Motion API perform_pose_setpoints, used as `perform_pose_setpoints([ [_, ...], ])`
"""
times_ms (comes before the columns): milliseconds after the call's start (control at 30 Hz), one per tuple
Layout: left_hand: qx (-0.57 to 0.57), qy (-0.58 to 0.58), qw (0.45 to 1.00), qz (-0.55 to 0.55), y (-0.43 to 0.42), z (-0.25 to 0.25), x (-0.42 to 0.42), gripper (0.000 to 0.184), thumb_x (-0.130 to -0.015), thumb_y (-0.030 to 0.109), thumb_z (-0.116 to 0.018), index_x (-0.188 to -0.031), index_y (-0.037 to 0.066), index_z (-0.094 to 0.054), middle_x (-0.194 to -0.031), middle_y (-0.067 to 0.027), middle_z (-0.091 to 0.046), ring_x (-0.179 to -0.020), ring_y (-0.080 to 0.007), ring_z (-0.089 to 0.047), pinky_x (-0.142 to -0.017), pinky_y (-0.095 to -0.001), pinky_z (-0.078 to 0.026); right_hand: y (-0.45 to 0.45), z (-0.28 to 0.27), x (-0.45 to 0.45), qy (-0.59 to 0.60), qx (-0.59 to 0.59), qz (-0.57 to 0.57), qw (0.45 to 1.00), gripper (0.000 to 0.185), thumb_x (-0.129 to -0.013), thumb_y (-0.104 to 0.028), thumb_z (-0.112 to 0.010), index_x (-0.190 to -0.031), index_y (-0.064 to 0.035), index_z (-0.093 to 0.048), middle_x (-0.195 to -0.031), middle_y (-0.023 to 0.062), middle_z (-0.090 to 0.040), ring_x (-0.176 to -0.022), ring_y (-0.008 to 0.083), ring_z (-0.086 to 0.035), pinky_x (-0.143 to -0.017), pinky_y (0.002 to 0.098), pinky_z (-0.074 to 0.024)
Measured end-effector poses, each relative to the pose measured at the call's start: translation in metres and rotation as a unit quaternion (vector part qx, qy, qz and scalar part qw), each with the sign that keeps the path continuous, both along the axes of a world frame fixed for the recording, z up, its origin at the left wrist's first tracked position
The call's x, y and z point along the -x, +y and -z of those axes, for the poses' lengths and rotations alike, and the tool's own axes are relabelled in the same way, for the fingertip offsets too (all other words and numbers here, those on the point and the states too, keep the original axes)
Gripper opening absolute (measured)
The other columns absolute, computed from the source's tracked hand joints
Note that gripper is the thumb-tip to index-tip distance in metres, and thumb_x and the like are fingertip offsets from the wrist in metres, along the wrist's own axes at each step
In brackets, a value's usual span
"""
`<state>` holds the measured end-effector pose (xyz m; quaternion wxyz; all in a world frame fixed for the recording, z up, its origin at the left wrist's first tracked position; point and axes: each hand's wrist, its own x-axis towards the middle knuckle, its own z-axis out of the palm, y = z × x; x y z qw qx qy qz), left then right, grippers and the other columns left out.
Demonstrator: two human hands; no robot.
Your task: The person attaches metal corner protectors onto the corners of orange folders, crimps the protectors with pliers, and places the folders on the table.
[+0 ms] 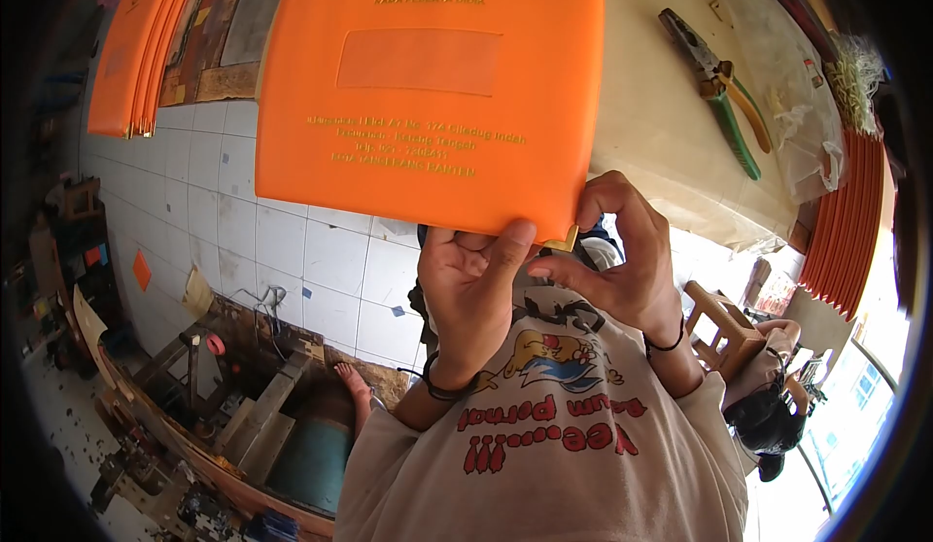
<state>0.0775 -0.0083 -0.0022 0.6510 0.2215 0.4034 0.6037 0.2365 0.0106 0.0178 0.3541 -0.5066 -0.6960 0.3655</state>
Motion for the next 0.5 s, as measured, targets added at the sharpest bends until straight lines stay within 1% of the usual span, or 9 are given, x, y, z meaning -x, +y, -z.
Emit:
perform_pose_setpoints([
  [500,-0.004,-0.012,1.000,-0.002,-0.0004,0.0021,0.0005,0.032,-0.090,-0.003,-0.065,-0.118,-0.004,-0.050,-0.107,-0.0141,-0.068,-0.101,-0.0168,-0.066,-0.089,-0.0280,-0.053,-0.0005,0.0009,0.0023,0.001,-0.014,0.008,1.000,0.048,-0.067,-0.017,-0.089,-0.093,-0.0057,-0.051,-0.084,0.0058,-0.054,-0.074,0.0213,-0.057,-0.066,0.0329,-0.0495],
])
